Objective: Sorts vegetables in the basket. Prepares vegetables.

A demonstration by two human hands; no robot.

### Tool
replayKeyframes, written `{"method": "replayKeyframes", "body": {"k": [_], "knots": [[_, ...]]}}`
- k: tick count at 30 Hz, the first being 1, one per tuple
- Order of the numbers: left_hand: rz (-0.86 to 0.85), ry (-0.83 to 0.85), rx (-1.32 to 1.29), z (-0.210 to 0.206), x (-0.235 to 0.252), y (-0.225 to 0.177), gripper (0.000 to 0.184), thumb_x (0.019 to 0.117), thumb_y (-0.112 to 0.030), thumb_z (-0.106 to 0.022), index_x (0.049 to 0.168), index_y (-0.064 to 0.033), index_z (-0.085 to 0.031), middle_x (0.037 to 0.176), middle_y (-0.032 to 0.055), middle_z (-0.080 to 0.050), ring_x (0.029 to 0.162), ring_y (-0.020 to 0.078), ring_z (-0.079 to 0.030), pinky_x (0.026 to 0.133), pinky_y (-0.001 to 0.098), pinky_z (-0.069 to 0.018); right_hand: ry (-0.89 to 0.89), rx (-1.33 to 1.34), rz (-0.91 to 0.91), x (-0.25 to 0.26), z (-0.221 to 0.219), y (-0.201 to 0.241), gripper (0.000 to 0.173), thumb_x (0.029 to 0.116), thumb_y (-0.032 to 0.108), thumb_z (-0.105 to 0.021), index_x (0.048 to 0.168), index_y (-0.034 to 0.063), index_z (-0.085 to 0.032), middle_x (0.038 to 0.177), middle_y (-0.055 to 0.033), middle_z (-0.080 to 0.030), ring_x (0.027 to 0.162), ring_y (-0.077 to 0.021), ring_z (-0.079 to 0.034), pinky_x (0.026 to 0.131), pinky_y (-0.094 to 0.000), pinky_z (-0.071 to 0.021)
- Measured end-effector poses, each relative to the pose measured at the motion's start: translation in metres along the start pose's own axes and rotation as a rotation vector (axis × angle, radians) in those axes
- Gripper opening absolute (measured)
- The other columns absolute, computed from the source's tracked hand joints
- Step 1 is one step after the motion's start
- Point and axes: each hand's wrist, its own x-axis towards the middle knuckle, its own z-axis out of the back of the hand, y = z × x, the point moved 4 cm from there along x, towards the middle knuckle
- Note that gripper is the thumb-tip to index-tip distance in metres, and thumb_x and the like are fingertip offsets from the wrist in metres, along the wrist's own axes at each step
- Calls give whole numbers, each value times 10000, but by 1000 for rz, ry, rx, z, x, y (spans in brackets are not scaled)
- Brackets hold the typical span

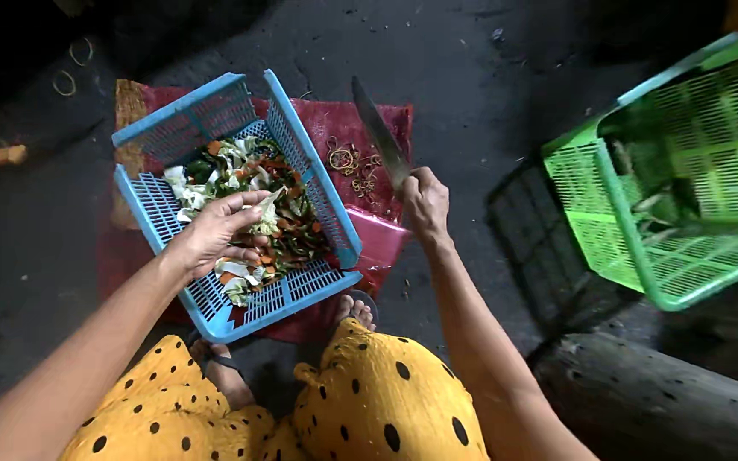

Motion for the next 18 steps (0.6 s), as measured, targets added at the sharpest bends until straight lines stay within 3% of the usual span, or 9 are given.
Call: {"method": "replayKeyframes", "body": {"k": [2, 4, 5, 7, 9, 12, 16, 18], "knots": [[-17, 21, 22, 1, -4, 0, 371, 1099, -142, -453, 1455, -173, -549, 1264, 99, -661, 864, 210, -718, 684, 353, -617, 31, 270, -48, -11, 3, -8, 438, 1064, 468, -460, 1306, 117, -560, 918, -109, -642, 688, -227, -596, 602, -431, -504], [-44, 11, 5, 2, -8, 0, 383, 1091, -84, -446, 1468, -99, -509, 1209, 124, -662, 864, 194, -708, 720, 340, -610, 96, 526, -109, -18, -3, -8, 421, 1068, 448, -491, 1414, 213, -537, 810, 4, -567, 531, -66, -453, 474, -238, -404], [-62, -12, -12, 3, -9, 0, 358, 1077, -53, -465, 1429, -52, -529, 1163, 123, -669, 847, 177, -703, 725, 325, -607, 129, 641, -136, -23, -7, -3, 428, 1080, 411, -472, 1474, 247, -508, 742, 36, -518, 481, -40, -407, 427, -205, -367], [-84, -79, -59, 6, -8, 2, 272, 1045, -16, -515, 1307, 3, -586, 1101, 109, -667, 822, 151, -688, 729, 308, -601, 207, 779, -137, -37, -17, 15, 482, 1100, 361, -422, 1577, 297, -390, 696, 55, -488, 462, -41, -405, 405, -194, -358], [-86, -114, -119, 8, -3, 10, 272, 1026, -2, -540, 1294, 19, -582, 1161, 118, -636, 862, 166, -686, 753, 327, -607, 319, 803, -77, -55, -32, 37, 551, 1091, 309, -441, 1622, 305, -291, 774, 41, -540, 507, -40, -446, 437, -191, -389], [-88, -132, -195, 4, 8, 28, 261, 1012, -14, -582, 1270, 0, -612, 1120, 114, -664, 841, 180, -697, 735, 336, -613, 451, 710, 13, -79, -63, 69, 656, 1019, 238, -591, 1617, 263, -323, 991, -11, -662, 555, -18, -471, 482, -199, -417], [-22, -95, -219, -10, 12, 55, 229, 996, -35, -622, 1223, -8, -633, 1057, 99, -684, 833, 157, -694, 745, 309, -605, 619, 625, -56, -101, -101, 91, 775, 960, 290, -717, 1623, 270, -317, 1209, -99, -676, 764, -117, -621, 644, -301, -535], [16, -86, -215, -13, 14, 65, 224, 995, -38, -628, 1216, 0, -639, 1065, 111, -683, 865, 175, -690, 780, 337, -599, 651, 629, -127, -105, -113, 92, 793, 948, 344, -734, 1622, 283, -320, 1101, -89, -685, 691, -102, -566, 589, -276, -482]]}}
